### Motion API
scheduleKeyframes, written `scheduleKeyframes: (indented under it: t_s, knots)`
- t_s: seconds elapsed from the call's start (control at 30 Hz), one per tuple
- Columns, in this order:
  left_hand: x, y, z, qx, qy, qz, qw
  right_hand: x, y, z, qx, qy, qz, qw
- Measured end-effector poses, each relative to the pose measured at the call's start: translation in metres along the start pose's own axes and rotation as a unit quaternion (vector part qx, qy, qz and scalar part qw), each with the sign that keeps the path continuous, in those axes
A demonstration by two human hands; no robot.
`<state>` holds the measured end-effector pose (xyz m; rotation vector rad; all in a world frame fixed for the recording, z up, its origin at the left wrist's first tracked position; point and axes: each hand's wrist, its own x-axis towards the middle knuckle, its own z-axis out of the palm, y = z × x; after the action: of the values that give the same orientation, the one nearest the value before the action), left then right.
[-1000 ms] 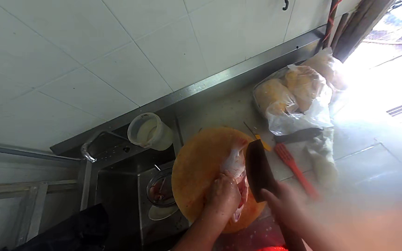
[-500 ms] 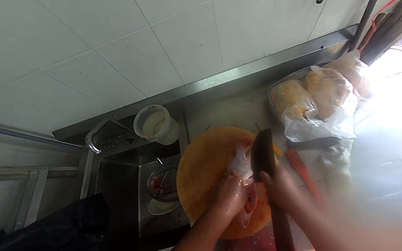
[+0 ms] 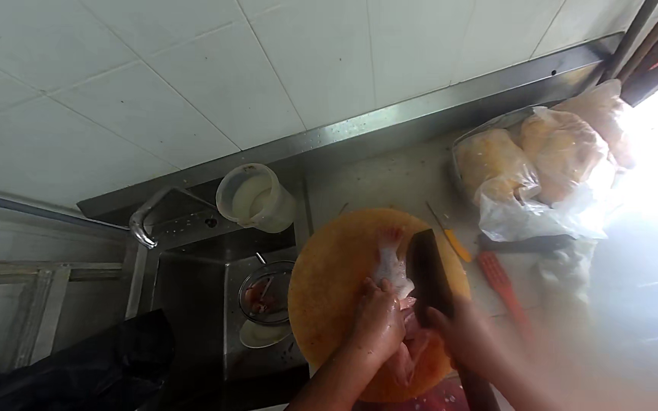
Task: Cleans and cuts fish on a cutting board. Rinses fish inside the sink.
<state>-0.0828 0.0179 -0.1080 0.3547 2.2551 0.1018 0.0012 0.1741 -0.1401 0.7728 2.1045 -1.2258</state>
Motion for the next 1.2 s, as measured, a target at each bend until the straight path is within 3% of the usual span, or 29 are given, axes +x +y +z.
scheduleKeyframes:
  t_s: [0.2,0.37,0.57,0.77,1.0,1.2]
  knots:
    - [0.004,-0.003,-0.001,-0.005,-0.012,-0.005,1.000,0.035,-0.020,-0.012,-0.066,0.031,-0.046,0.996]
    - [0.007,-0.003,-0.001,-0.010,-0.017,-0.008,1.000,0.018,0.004,-0.012,-0.051,-0.028,-0.039,0.998]
    - [0.006,-0.007,-0.001,-0.012,-0.010,0.003,1.000,0.046,-0.028,-0.024,-0.105,-0.011,-0.074,0.992]
    - [0.004,-0.005,-0.005,-0.014,-0.026,-0.004,1.000,0.035,-0.013,-0.034,-0.114,-0.076,-0.062,0.989]
    - [0.004,-0.003,-0.008,0.020,-0.032,-0.005,0.999,0.078,-0.053,-0.038,-0.124,-0.057,-0.114,0.984]
    - [-0.013,-0.010,-0.018,0.051,-0.011,0.019,0.998,0.046,-0.018,-0.052,-0.147,-0.152,-0.072,0.975]
